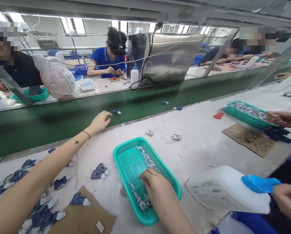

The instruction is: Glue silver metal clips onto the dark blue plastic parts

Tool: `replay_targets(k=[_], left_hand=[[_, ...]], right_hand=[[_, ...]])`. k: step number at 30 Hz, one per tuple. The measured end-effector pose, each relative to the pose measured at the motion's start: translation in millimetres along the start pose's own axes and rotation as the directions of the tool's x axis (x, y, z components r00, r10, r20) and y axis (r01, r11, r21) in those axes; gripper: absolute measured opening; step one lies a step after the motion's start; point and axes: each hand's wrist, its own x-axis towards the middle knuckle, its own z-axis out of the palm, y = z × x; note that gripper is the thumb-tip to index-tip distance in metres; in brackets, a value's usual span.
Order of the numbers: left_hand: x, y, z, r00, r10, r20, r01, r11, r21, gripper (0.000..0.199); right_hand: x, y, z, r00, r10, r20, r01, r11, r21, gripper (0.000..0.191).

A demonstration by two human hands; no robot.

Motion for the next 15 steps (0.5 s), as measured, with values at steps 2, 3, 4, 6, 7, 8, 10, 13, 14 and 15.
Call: replay_targets(k=[2, 3, 4, 6, 7, 8, 10, 13, 14, 15], left_hand=[[22.9, -2.0, 10.1, 0.999, -0.006, -0.036, 0.006, 1.000, 0.008, 0.036], [32.4, -3.1, 15.1, 0.999, -0.011, -0.047, 0.012, 1.000, 0.007, 0.037], [40.5, -4.2, 19.7, 0.999, -0.019, -0.050, 0.019, 1.000, 0.001, 0.037], [52.5, -6.7, 27.3, 0.998, -0.043, -0.039, 0.042, 0.999, -0.023, 0.037], [56.4, -8.1, 29.8, 0.998, -0.060, -0.027, 0.058, 0.997, -0.042, 0.036], [58.8, -9.3, 31.1, 0.997, -0.080, -0.013, 0.079, 0.995, -0.065, 0.036], [58.6, -11.2, 30.0, 0.992, -0.130, 0.008, 0.130, 0.984, -0.124, 0.035], [43.8, -11.3, 17.9, 0.976, -0.218, 0.017, 0.216, 0.944, -0.250, 0.035], [34.4, -10.6, 11.4, 0.967, -0.252, 0.019, 0.246, 0.920, -0.305, 0.034], [22.5, -9.5, 3.9, 0.958, -0.287, 0.025, 0.276, 0.889, -0.365, 0.033]], right_hand=[[0.1, 3.1, 1.6, 0.999, 0.008, -0.033, -0.007, 1.000, 0.029, 0.030], [0.1, 4.5, 2.6, 0.999, 0.008, -0.051, -0.006, 0.999, 0.042, 0.029], [0.0, 5.5, 3.8, 0.998, 0.005, -0.067, -0.002, 0.999, 0.052, 0.029], [0.0, 6.7, 6.0, 0.996, -0.005, -0.089, 0.011, 0.998, 0.068, 0.029], [0.1, 6.8, 6.7, 0.995, -0.007, -0.095, 0.014, 0.997, 0.073, 0.029], [0.3, 6.6, 7.1, 0.995, -0.004, -0.098, 0.011, 0.997, 0.077, 0.028], [0.8, 5.6, 6.7, 0.996, 0.010, -0.089, -0.002, 0.996, 0.086, 0.026], [-0.5, 3.2, 3.9, 0.994, 0.008, -0.108, 0.008, 0.990, 0.143, 0.022], [-2.1, 1.8, 2.9, 0.990, 0.003, -0.144, 0.025, 0.982, 0.187, 0.020], [-4.5, -0.4, 2.2, 0.981, 0.001, -0.195, 0.046, 0.970, 0.239, 0.018]])
